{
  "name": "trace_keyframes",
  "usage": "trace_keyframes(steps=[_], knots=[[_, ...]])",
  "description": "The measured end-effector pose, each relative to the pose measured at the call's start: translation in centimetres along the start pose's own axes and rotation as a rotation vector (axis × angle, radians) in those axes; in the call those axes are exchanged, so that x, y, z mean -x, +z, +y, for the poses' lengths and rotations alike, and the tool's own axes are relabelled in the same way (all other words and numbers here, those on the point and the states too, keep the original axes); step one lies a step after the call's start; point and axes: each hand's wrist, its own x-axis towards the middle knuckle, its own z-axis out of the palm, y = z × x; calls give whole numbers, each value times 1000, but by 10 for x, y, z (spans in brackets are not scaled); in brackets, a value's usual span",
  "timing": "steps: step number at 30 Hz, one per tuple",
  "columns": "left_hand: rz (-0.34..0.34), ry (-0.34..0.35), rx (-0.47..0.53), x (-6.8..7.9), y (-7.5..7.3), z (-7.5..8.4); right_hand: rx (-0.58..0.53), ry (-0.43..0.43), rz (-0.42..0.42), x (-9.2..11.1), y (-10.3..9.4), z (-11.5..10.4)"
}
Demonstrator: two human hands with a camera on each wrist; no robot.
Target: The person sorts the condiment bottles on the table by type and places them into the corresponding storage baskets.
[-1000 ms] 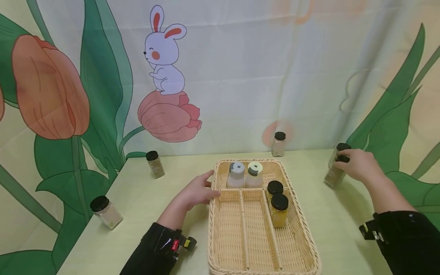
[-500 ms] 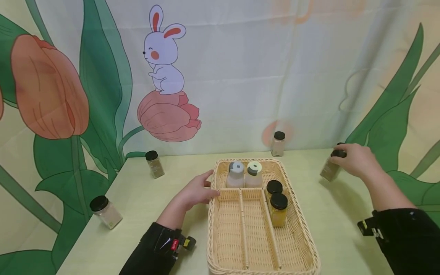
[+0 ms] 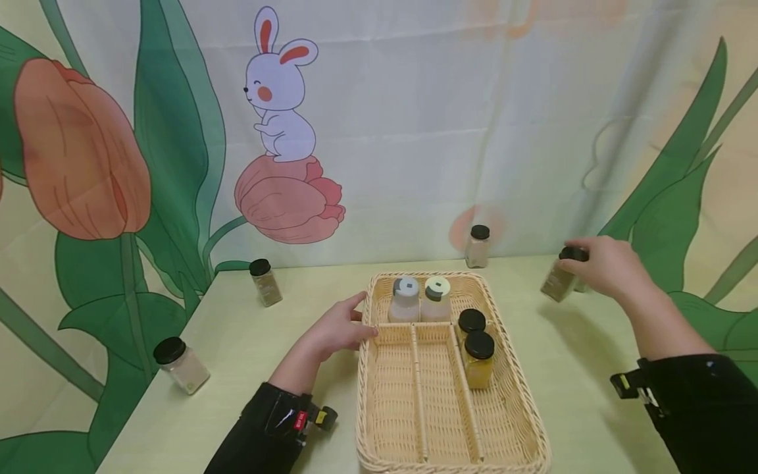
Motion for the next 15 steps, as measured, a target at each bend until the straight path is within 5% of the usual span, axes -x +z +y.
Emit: trace_keyframes(steps=[15], knots=[[-3,1,0,1,0,0,8,-72,52,6,-16,-44]])
